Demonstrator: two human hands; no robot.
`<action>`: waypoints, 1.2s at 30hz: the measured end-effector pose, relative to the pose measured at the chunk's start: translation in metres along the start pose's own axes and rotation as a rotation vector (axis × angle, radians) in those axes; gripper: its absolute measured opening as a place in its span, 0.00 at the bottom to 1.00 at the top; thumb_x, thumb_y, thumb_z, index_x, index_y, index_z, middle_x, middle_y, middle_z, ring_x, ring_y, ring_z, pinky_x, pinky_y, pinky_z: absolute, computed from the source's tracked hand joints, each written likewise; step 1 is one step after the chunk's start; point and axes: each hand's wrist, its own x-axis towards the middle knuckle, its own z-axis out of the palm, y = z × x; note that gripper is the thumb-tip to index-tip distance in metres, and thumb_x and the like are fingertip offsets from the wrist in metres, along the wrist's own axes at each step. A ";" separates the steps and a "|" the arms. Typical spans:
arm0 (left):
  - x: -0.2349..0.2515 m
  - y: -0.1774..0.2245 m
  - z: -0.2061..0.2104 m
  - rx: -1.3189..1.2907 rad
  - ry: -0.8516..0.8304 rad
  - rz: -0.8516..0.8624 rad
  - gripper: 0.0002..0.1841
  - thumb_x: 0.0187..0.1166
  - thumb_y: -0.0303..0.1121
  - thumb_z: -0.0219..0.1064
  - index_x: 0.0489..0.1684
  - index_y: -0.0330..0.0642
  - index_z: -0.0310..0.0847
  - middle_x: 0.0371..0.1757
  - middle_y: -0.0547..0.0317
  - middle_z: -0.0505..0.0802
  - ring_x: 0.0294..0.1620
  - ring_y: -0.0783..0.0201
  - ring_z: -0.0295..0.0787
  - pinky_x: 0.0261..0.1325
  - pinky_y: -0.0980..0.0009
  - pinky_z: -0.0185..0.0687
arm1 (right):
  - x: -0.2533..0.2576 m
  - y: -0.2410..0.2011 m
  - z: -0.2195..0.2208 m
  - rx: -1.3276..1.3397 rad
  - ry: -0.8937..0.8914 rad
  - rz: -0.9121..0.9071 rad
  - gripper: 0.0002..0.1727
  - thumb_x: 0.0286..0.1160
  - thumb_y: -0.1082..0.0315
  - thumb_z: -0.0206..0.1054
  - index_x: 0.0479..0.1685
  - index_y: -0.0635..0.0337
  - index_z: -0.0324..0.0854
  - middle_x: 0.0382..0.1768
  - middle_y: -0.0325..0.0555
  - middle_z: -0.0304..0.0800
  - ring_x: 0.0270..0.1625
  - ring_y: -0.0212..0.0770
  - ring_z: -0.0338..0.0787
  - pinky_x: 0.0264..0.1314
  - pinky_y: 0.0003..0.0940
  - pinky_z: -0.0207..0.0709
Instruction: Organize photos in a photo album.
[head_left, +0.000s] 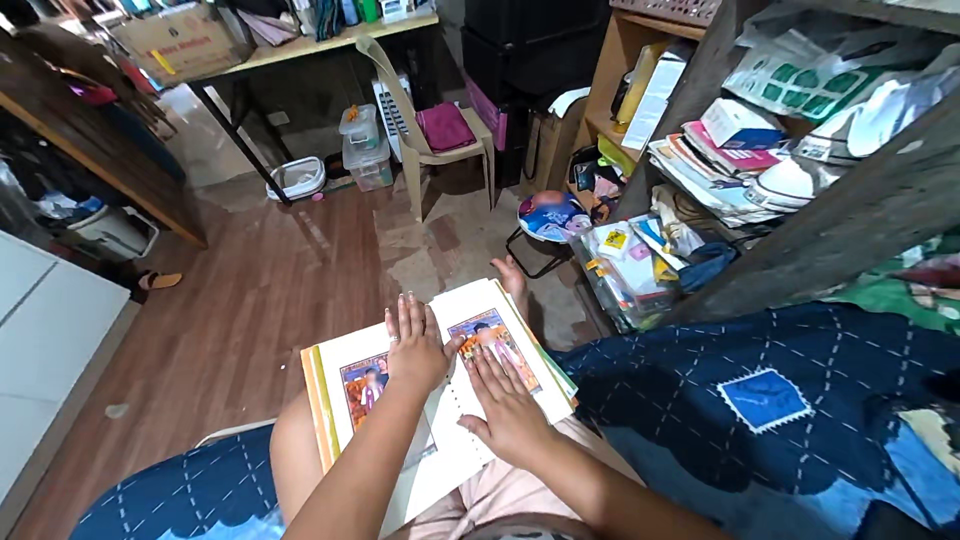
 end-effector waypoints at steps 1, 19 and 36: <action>0.000 0.000 0.000 -0.004 -0.001 0.003 0.52 0.81 0.75 0.29 0.97 0.41 0.39 0.96 0.39 0.34 0.96 0.37 0.17 0.89 0.32 0.12 | 0.000 0.000 0.000 0.004 0.001 -0.001 0.53 0.82 0.27 0.37 0.89 0.66 0.62 0.90 0.60 0.58 0.93 0.58 0.57 0.92 0.61 0.50; 0.003 0.038 -0.034 0.156 -0.085 0.055 0.21 0.86 0.20 0.47 0.75 0.25 0.72 0.80 0.33 0.76 0.83 0.38 0.69 0.83 0.43 0.61 | 0.001 0.000 0.000 0.016 0.035 -0.018 0.51 0.82 0.28 0.39 0.84 0.67 0.69 0.88 0.60 0.62 0.91 0.59 0.61 0.91 0.60 0.52; 0.036 0.028 -0.059 -0.192 -0.019 -0.066 0.24 0.87 0.26 0.54 0.83 0.38 0.65 0.73 0.33 0.83 0.75 0.35 0.79 0.74 0.39 0.75 | -0.003 0.006 -0.007 0.184 -0.077 0.019 0.51 0.84 0.29 0.39 0.93 0.63 0.52 0.94 0.57 0.48 0.96 0.55 0.45 0.95 0.59 0.36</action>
